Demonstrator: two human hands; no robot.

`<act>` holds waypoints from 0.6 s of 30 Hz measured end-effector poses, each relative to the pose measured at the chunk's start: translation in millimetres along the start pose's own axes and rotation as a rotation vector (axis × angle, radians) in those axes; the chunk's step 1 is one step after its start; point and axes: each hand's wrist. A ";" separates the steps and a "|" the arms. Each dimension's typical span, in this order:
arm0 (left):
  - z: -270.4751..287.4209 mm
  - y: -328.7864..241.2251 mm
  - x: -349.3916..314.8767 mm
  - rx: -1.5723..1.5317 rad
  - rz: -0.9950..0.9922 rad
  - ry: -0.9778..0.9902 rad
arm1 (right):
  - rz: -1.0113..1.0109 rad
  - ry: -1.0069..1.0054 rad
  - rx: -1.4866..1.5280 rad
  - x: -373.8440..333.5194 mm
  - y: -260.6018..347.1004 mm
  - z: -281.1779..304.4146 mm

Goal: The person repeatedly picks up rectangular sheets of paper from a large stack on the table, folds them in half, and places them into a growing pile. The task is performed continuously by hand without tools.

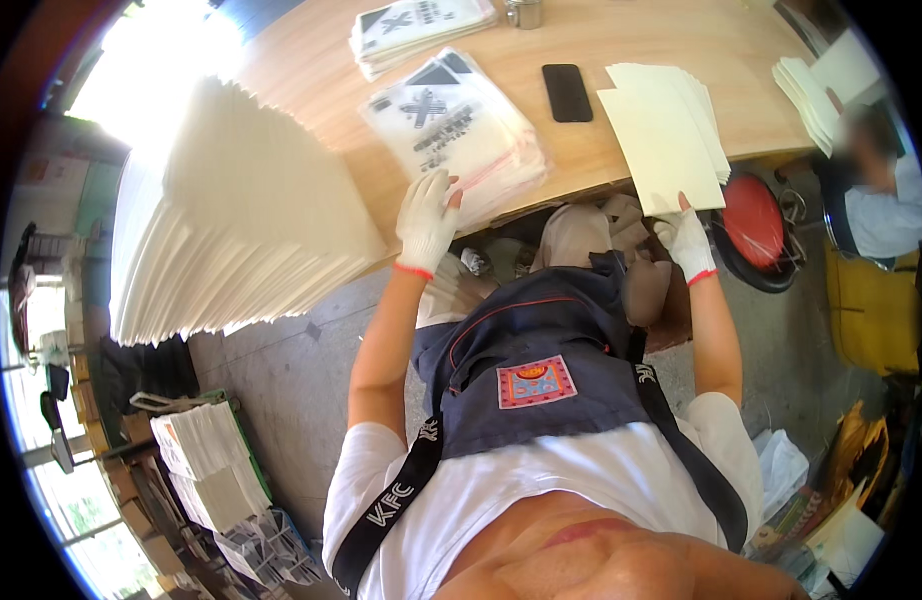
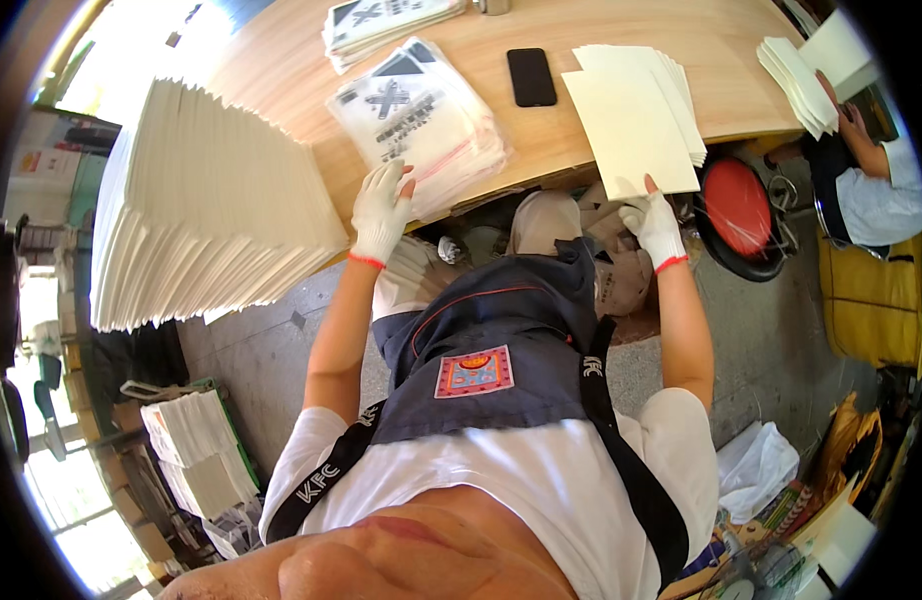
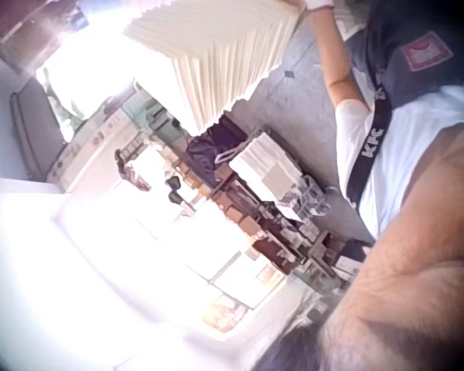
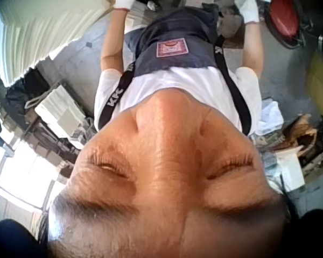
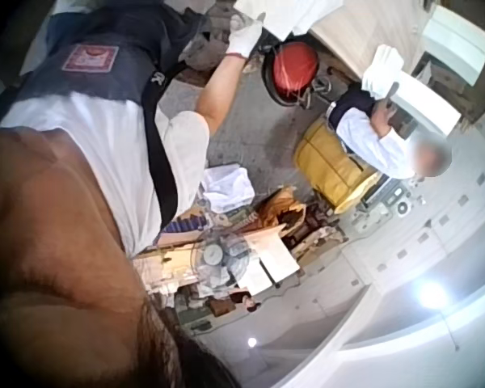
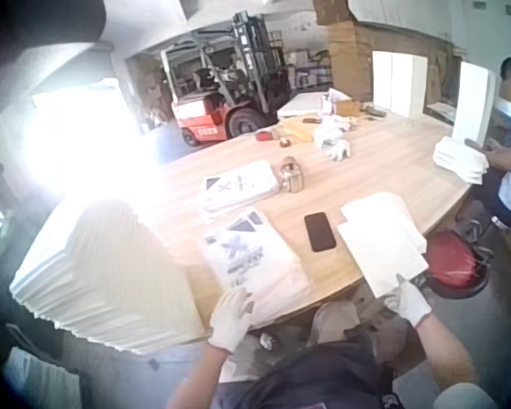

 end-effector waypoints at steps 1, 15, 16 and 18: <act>-2.0 2.9 11.6 0.098 0.047 0.087 | 0.137 -0.014 -0.060 -3.2 -1.1 4.0; -18.9 23.0 45.0 0.428 0.126 0.277 | 0.270 0.397 0.120 -68.3 18.8 -58.2; -19.2 20.2 42.2 0.436 0.105 0.263 | 0.200 0.435 0.071 -69.9 10.9 -63.4; -22.0 20.3 39.8 0.445 0.096 0.263 | 0.074 0.506 0.073 -75.5 -5.1 -76.6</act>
Point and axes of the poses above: each hand's wrist, its own x-axis towards the middle knuckle, its own z-axis out of the back of the hand, y = z × x, and after that the axes turned 15 degrees about z, right-handed
